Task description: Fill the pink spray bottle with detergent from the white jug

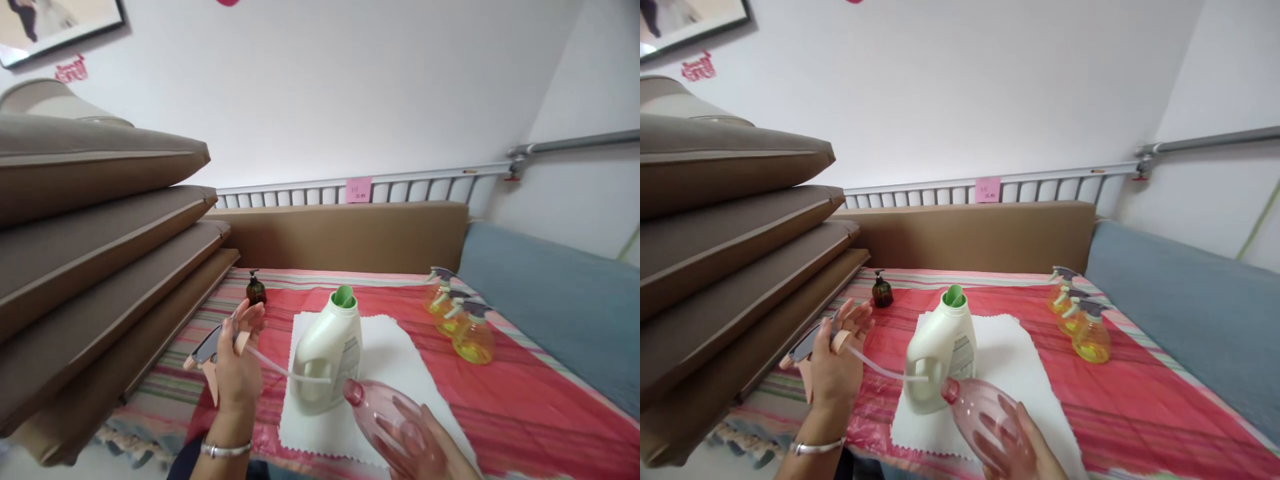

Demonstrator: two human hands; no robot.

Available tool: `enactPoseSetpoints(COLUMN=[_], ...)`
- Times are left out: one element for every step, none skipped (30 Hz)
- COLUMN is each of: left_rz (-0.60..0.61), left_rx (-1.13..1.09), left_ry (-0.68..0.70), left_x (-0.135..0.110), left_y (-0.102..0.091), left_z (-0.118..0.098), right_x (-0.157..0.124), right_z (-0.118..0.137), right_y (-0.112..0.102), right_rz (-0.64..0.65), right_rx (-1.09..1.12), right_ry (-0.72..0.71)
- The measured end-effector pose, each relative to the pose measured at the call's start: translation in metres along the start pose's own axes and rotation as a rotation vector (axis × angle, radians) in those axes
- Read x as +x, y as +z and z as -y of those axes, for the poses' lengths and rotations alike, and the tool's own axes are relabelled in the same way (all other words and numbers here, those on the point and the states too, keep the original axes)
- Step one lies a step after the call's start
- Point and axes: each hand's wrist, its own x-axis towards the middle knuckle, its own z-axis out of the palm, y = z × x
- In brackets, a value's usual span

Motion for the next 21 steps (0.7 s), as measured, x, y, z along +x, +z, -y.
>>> enactPoseSetpoints(left_rz=[0.011, 0.020, 0.027, 0.031, 0.035, 0.040, 0.045, 0.050, 0.055, 0.061, 0.070, 0.076, 0.081, 0.089, 0.099, 0.110, 0.126, 0.146, 0.172, 0.192, 0.207], left_rx=[0.012, 0.025, 0.038, 0.048, 0.059, 0.069, 0.077, 0.083, 0.089, 0.095, 0.105, 0.121, 0.142, 0.165, 0.186, 0.202, 0.213, 0.220, 0.224, 0.225, 0.222], left_ry=[0.003, 0.008, 0.017, 0.027, 0.037, 0.047, 0.057, 0.066, 0.073, 0.078, 0.077, 0.072, 0.068, 0.060, 0.048, 0.028, 0.001, -0.030, -0.068, -0.098, -0.113], left_x=[-0.003, -0.006, -0.008, -0.010, -0.012, -0.013, -0.014, -0.015, -0.017, -0.019, -0.023, -0.027, -0.033, -0.040, -0.047, -0.055, -0.063, -0.070, -0.075, -0.080, -0.083], left_y=[0.002, 0.004, 0.005, 0.006, 0.007, 0.008, 0.009, 0.010, 0.012, 0.014, 0.017, 0.019, 0.022, 0.025, 0.027, 0.029, 0.030, 0.031, 0.032, 0.032, 0.032], left_z=[0.001, 0.002, 0.002, 0.002, 0.002, 0.001, 0.001, 0.000, 0.000, 0.000, 0.000, 0.002, 0.004, 0.007, 0.011, 0.015, 0.020, 0.024, 0.028, 0.031, 0.033], right_x=[-0.001, -0.002, -0.002, -0.002, -0.002, -0.002, -0.003, -0.003, -0.005, -0.006, -0.008, -0.009, -0.010, -0.011, -0.011, -0.011, -0.011, -0.011, -0.012, -0.012, -0.012], right_z=[0.000, 0.000, 0.001, 0.001, 0.001, 0.000, 0.001, 0.001, 0.000, 0.000, 0.000, -0.002, -0.003, -0.005, -0.008, -0.011, -0.014, -0.016, -0.019, -0.021, -0.022], right_y=[0.004, 0.008, 0.010, 0.013, 0.014, 0.016, 0.017, 0.019, 0.021, 0.023, 0.027, 0.031, 0.036, 0.042, 0.048, 0.053, 0.059, 0.064, 0.068, 0.071, 0.073], right_rz=[-0.005, -0.011, -0.021, -0.030, -0.034, -0.037, -0.040, -0.044, -0.044, -0.045, -0.044, -0.039, -0.030, -0.023, -0.015, -0.002, 0.012, 0.024, 0.037, 0.049, 0.056], right_rx=[0.032, 0.050, 0.057, 0.063, 0.068, 0.071, 0.070, 0.068, 0.062, 0.057, 0.052, 0.049, 0.051, 0.057, 0.066, 0.076, 0.087, 0.097, 0.105, 0.111, 0.120], right_ry=[-0.006, 0.001, 0.015, 0.023, 0.029, 0.035, 0.040, 0.035, 0.026, 0.021, 0.015, 0.007, 0.005, 0.010, 0.017, 0.020, 0.021, 0.016, 0.005, -0.005, -0.010])
